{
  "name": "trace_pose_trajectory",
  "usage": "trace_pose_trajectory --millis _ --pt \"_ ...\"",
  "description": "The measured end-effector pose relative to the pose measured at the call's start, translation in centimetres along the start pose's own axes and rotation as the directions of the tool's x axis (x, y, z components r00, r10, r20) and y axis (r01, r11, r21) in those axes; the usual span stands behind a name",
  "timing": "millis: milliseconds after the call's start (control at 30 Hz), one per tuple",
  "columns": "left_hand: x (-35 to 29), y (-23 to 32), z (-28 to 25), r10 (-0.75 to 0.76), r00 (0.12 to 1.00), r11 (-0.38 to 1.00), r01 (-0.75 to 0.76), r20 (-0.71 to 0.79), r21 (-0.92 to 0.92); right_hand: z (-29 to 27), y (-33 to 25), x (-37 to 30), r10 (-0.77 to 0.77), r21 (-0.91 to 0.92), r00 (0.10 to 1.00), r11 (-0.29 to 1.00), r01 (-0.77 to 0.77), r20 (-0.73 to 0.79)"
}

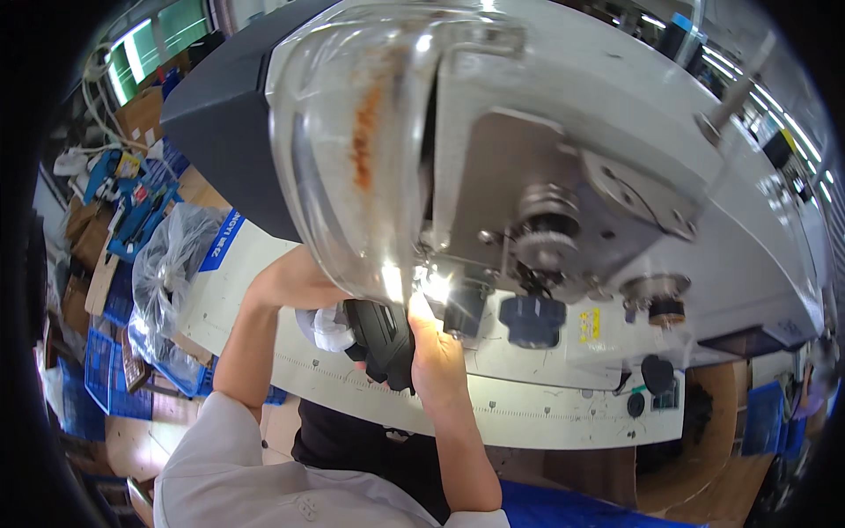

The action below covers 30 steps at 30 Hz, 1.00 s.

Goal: The person sews shoe upper components using a sewing machine, feeding and turning the material under the needle by hand, and trims threads using thread snips.

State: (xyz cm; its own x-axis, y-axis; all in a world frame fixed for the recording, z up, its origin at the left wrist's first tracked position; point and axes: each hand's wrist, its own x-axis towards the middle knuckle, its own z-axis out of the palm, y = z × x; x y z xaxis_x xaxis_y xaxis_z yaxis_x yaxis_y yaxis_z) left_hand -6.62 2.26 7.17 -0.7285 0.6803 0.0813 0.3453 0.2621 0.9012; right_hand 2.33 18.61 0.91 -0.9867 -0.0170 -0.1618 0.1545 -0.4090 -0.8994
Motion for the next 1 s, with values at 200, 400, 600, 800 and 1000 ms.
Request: trace_pose_trajectory --millis 200,400,600,800,1000 --pt "-4.9 -0.7 1.9 0.486 0.873 0.799 -0.462 0.041 0.384 -0.6 -0.6 0.4 0.032 -0.013 0.996 0.999 -0.031 0.079" --pt "-5.9 -3.5 2.7 0.561 0.807 0.735 -0.385 -0.183 0.559 -1.9 2.8 0.7 -0.145 -0.054 0.989 0.988 0.145 -0.011" --pt "-9.6 -3.1 -0.1 0.421 0.633 0.893 -0.414 -0.65 0.176 3.1 6.4 1.3 -0.623 -0.646 0.721 0.422 0.636 0.303" --pt "-10.7 -5.1 -0.8 0.157 0.523 0.699 -0.658 -0.838 -0.281 7.2 6.3 0.6 -0.651 -0.48 0.694 0.523 0.704 0.309" --pt "-16.6 -9.6 2.2 0.022 0.782 0.774 -0.407 -0.622 -0.485 6.2 5.1 -1.8 -0.609 -0.452 0.748 0.607 0.653 0.264"
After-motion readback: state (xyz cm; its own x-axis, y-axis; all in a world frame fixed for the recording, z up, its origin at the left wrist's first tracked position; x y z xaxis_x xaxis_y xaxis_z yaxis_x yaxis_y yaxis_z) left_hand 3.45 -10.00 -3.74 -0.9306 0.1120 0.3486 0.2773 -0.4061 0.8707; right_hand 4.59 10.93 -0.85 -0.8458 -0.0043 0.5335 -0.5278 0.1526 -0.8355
